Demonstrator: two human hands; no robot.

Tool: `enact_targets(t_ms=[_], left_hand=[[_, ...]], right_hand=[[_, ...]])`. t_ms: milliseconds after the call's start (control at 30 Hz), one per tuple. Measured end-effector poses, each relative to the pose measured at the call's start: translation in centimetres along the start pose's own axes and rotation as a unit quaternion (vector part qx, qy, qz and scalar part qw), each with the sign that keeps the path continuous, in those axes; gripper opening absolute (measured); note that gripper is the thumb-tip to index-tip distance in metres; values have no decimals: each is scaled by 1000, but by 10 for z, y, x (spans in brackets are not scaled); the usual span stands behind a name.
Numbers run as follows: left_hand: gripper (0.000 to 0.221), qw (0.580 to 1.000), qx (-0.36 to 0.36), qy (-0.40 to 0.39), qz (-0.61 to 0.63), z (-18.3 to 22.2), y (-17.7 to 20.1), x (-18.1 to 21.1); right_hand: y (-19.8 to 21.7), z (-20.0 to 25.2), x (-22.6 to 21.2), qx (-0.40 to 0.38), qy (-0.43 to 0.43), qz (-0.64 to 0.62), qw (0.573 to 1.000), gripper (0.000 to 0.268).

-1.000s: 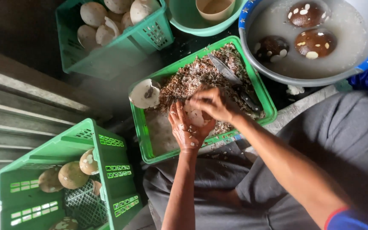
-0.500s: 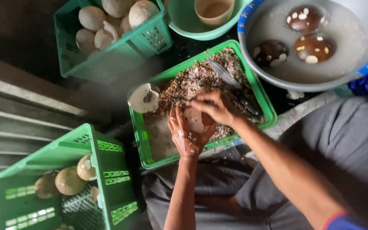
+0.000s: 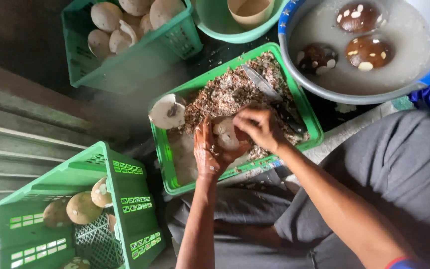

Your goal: Using a small knife to scrape the outer brown skin off of husked coconuts to clean them.

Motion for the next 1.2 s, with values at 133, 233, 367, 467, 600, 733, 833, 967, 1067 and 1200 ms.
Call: enact_targets(t_ms=[133,233,367,467,600,733,833,967,1067,1200], left_hand=[[119,999,47,-13,-14,10,-2,6],[118,996,66,-22,-52,8,7,7],[130,997,36,7,-66,23,-12,-10],[128,994,48,48,-83,16,-2,3],[131,994,52,69,-61,36,-14,-18],[130,994,27,66,-78,29,-25,-25],[129,995,42,68,-64,37,-22,-28],[134,994,49,64,-72,18,-6,-3],[123,994,41,93,-38,42,-41,-46],[132,991,43,103,-79,28,-17,-13]], right_hand=[[-24,7,-31,-20,168,160,973,15],[-24,-16,-14,-48,125,124,983,18],[-33,20,-48,-32,180,196,963,10],[-15,-25,1,-36,144,175,973,16],[-34,28,-49,-73,119,123,983,15],[-29,9,-54,-62,156,138,976,21],[-39,14,-41,-86,141,152,975,23],[-12,-23,-6,-49,111,172,978,26],[-30,32,-66,-28,155,177,972,20],[-18,-20,4,-13,99,136,986,26]])
Point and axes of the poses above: each hand's wrist, its own z-axis away from the middle knuckle, its own y-axis out of the back of the hand, x = y × z, the point moved 10 cm from there along -z, towards the middle knuckle, and after that the axes turned 13 degrees about -y, right-handed, at the moved point
